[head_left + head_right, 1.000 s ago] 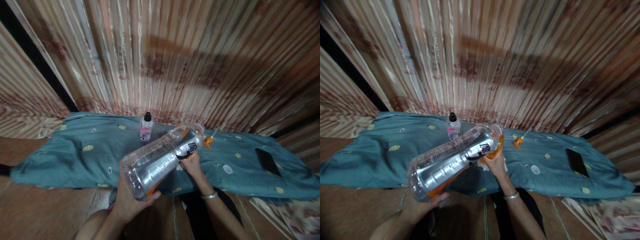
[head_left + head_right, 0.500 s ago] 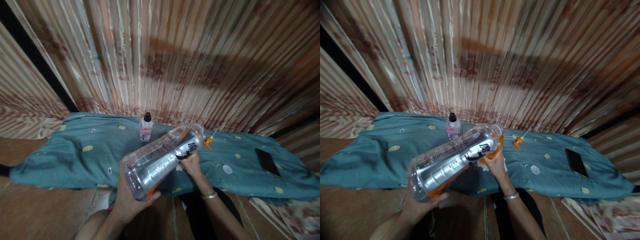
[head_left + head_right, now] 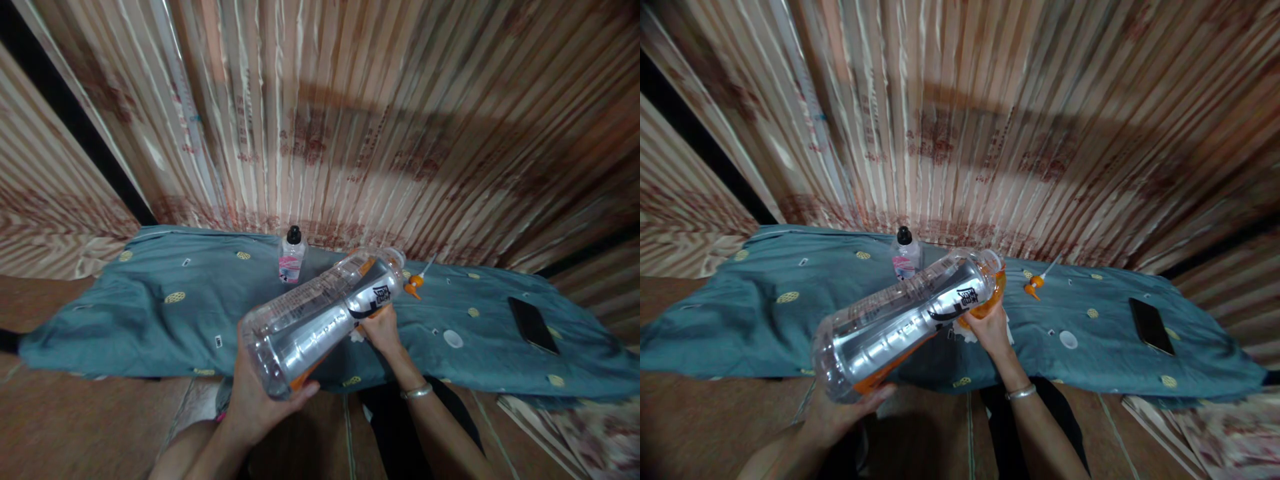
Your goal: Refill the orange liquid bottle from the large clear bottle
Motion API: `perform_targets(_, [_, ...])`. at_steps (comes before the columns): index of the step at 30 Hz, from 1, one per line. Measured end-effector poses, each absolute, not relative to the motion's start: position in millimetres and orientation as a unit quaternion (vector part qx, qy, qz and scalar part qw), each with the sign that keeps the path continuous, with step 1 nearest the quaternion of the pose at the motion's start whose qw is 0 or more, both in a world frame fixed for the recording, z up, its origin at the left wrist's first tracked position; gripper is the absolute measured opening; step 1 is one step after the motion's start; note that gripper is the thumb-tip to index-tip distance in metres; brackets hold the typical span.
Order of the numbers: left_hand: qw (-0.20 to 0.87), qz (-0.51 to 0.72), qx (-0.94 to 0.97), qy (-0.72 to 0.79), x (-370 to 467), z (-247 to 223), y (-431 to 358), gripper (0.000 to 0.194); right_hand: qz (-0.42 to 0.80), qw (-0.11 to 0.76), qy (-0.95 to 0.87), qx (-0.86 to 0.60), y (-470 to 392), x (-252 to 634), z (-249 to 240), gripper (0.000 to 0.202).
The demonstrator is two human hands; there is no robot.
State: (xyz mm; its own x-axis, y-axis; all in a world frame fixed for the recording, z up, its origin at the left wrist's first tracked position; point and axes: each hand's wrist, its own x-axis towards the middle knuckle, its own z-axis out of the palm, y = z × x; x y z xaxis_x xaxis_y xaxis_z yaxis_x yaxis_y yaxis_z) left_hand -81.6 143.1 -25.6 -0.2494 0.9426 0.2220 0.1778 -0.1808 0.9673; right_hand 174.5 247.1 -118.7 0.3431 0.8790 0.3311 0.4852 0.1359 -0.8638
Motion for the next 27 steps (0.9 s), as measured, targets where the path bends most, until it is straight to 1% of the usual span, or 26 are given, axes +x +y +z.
perform_targets(3, [0.373, 0.583, 0.48, 0.538, -79.8, -22.1, 142.6, 0.09, 0.186, 0.522, -0.549, -0.626, 246.9, 174.5, -118.8, 0.058])
perform_targets(8, [0.38, 0.592, 0.47, 0.533, -78.1, -18.1, 142.6, 0.081, 0.177, 0.52, -0.558, -0.622, 247.3, 175.3, -119.8, 0.058])
perform_targets(12, [0.388, 0.588, 0.465, 0.536, -78.1, -18.9, 142.5, 0.069, 0.186, 0.517, -0.558, -0.621, 247.3, 176.0, -121.0, 0.058])
perform_targets(13, [0.386, 0.589, 0.465, 0.536, -78.2, -19.2, 142.4, 0.071, 0.185, 0.518, -0.556, -0.623, 247.2, 176.1, -121.1, 0.059])
perform_targets(17, [0.382, 0.596, 0.461, 0.535, -78.3, -19.9, 141.7, 0.09, 0.192, 0.519, -0.552, -0.624, 246.6, 175.9, -119.7, 0.061])
perform_targets(18, [0.383, 0.595, 0.459, 0.537, -78.3, -19.7, 141.6, 0.091, 0.195, 0.518, -0.551, -0.625, 246.5, 175.8, -119.1, 0.061])
perform_targets(23, [0.384, 0.599, 0.458, 0.533, -77.7, -17.2, 141.7, 0.082, 0.195, 0.519, -0.547, -0.627, 246.6, 175.3, -117.5, 0.063])
perform_targets(27, [0.384, 0.6, 0.458, 0.531, -77.3, -15.8, 141.8, 0.082, 0.197, 0.519, -0.544, -0.628, 247.0, 175.5, -118.5, 0.063])
